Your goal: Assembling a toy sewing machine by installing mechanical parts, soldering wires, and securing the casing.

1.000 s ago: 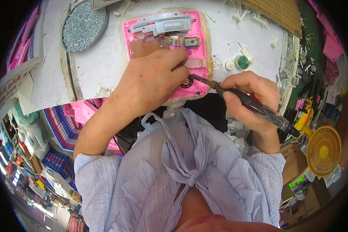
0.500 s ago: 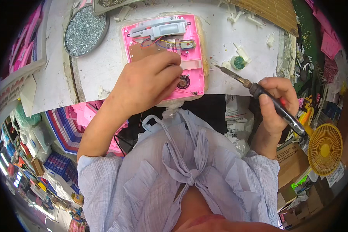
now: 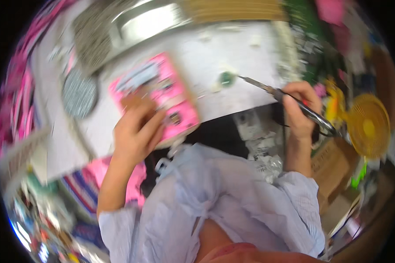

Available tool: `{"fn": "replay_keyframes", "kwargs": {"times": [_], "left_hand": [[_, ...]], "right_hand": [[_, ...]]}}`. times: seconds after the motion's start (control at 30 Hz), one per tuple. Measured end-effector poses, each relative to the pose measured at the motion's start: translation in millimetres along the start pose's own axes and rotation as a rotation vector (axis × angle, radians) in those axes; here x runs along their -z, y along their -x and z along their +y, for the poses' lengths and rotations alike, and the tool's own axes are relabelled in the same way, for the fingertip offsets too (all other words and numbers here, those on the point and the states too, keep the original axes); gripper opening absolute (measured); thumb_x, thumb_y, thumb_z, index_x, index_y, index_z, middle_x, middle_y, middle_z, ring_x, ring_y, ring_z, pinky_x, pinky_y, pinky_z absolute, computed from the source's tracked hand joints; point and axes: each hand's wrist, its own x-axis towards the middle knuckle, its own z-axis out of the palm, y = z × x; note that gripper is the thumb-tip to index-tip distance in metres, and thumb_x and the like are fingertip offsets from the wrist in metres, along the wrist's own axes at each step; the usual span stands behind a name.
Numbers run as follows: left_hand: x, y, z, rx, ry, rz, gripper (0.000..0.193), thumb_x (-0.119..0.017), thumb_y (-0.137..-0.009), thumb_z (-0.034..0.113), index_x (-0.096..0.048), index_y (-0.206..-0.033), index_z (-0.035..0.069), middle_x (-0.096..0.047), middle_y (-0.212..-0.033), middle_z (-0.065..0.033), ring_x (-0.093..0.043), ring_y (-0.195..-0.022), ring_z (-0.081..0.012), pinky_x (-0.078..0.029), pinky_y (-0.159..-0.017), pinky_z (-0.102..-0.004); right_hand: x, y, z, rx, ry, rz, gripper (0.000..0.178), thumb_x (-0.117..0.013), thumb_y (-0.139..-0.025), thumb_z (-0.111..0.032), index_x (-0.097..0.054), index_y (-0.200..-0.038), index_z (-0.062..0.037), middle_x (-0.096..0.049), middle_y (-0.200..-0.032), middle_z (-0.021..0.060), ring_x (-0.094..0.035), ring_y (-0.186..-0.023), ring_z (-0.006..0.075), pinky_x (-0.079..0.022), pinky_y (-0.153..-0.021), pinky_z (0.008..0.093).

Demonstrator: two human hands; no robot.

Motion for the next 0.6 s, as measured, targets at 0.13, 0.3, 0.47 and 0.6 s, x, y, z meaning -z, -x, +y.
{"fn": "replay_keyframes", "kwargs": {"times": [0.13,0.3,0.47,0.6], "left_hand": [[-4,8,4,0.029,-0.022,0.002,0.033,-0.078,-0.079,0.006,-0.076,-0.111,0.007,-0.069,-0.099,-0.0119,-0.065,-0.08,-0.0283,-0.053,-0.067,-0.038],[-7,-3,6,-0.057,-0.007,0.006,0.032,-0.079,-0.077,0.005,-0.075,-0.108,0.006,-0.069,-0.101,-0.01,-0.064,-0.076,-0.0269,-0.051,-0.065,-0.0369],[-9,5,-6,-0.12,0.01,0.045,0.034,-0.08,-0.074,0.004,-0.073,-0.107,0.006,-0.07,-0.105,-0.0098,-0.065,-0.078,-0.0263,-0.052,-0.065,-0.0381],[1,18,-4,-0.058,-0.016,0.048,0.039,-0.08,-0.072,0.005,-0.072,-0.11,0.007,-0.069,-0.106,-0.0088,-0.064,-0.078,-0.0254,-0.05,-0.065,-0.0374]], "right_hand": [[75,-10,0,0.201,0.168,0.566,0.014,-0.071,-0.092,-0.006,-0.068,-0.105,-0.0007,-0.064,-0.088,-0.0024,-0.057,-0.076,0.0042,-0.043,-0.068,0.0194],[175,-27,3,0.305,0.216,0.943,0.011,-0.072,-0.093,-0.01,-0.071,-0.101,-0.0026,-0.067,-0.087,-0.001,-0.058,-0.077,0.0048,-0.044,-0.067,0.0205],[195,-88,20,0.093,0.669,0.767,0.026,-0.077,-0.092,-0.021,-0.074,-0.113,-0.0069,-0.068,-0.089,-0.0015,-0.057,-0.077,0.0079,-0.044,-0.069,0.0234],[180,-82,60,-0.265,-0.322,0.723,0.035,-0.069,-0.099,-0.029,-0.067,-0.121,-0.0028,-0.052,-0.079,-0.001,-0.043,-0.068,0.0091,-0.039,-0.062,0.0285]]}}
